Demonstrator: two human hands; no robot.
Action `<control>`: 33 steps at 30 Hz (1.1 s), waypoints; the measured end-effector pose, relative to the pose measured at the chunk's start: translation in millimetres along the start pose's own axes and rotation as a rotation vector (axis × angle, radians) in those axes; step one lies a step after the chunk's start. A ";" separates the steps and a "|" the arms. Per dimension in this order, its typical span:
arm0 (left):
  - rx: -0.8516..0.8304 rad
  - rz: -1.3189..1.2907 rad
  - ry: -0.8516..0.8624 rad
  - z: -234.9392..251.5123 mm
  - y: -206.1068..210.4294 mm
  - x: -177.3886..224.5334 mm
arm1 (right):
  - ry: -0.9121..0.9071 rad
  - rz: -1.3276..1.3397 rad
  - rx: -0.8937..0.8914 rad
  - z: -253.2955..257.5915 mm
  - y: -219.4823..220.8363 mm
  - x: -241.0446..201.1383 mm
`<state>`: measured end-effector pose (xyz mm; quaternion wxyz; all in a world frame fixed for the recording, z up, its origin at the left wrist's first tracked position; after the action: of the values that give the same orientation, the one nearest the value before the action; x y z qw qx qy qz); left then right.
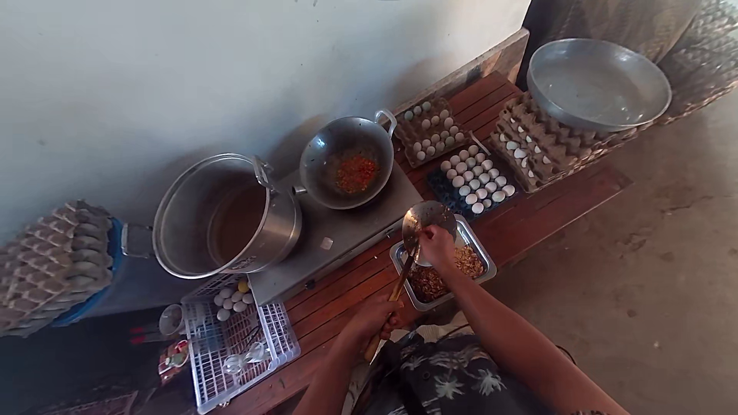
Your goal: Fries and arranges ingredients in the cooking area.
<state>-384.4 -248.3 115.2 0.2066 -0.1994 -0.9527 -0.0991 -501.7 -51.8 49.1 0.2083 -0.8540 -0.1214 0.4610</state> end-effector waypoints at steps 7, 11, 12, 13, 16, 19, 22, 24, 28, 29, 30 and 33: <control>-0.013 0.011 0.007 -1.8 2.4 -1.8 | 0.006 0.070 -0.002 -2.7 -6.5 8.3; -0.005 0.015 -0.003 -2.5 1.8 -3.0 | 0.078 -0.084 0.021 4.0 -13.4 23.3; 0.001 0.018 -0.009 -3.3 0.9 -3.5 | 0.073 -0.084 0.033 3.6 -15.5 26.1; 0.009 0.019 -0.016 -3.8 0.5 -3.8 | 0.050 -0.080 0.047 0.8 -17.2 27.5; 0.014 0.039 -0.023 -4.9 1.6 -1.7 | -0.098 -0.107 0.092 -18.7 -19.2 21.6; 0.023 0.053 -0.020 -7.4 1.0 -0.7 | -0.262 -0.169 0.150 -34.4 -11.0 17.9; 0.025 0.054 -0.019 -7.8 1.8 -0.1 | -0.340 -0.212 0.169 -31.9 0.6 17.1; 0.035 0.039 -0.032 -7.6 3.5 -1.8 | -0.357 -0.246 0.218 -23.6 5.2 23.1; 0.055 0.019 -0.047 -6.1 5.2 -4.8 | -0.267 -0.183 0.196 -13.1 1.0 34.9; 0.055 0.022 -0.050 -6.0 5.3 -5.2 | -0.279 -0.156 0.176 -17.0 1.1 31.6; 0.056 0.026 -0.053 -5.8 5.4 -5.3 | -0.288 -0.144 0.147 -21.3 3.0 27.4; 0.063 0.023 -0.064 -5.7 5.6 -3.9 | -0.279 -0.201 0.129 -16.5 11.6 27.6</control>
<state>-376.7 -246.1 119.2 0.1834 -0.2067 -0.9592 -0.0603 -472.7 -55.1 31.4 0.2888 -0.7502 -0.2040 0.5588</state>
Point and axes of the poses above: each hand's wrist, its own z-axis towards the middle knuckle, its own y-axis out of the palm, x = y × z, the point moved 7 cm from there along z, towards the middle knuckle
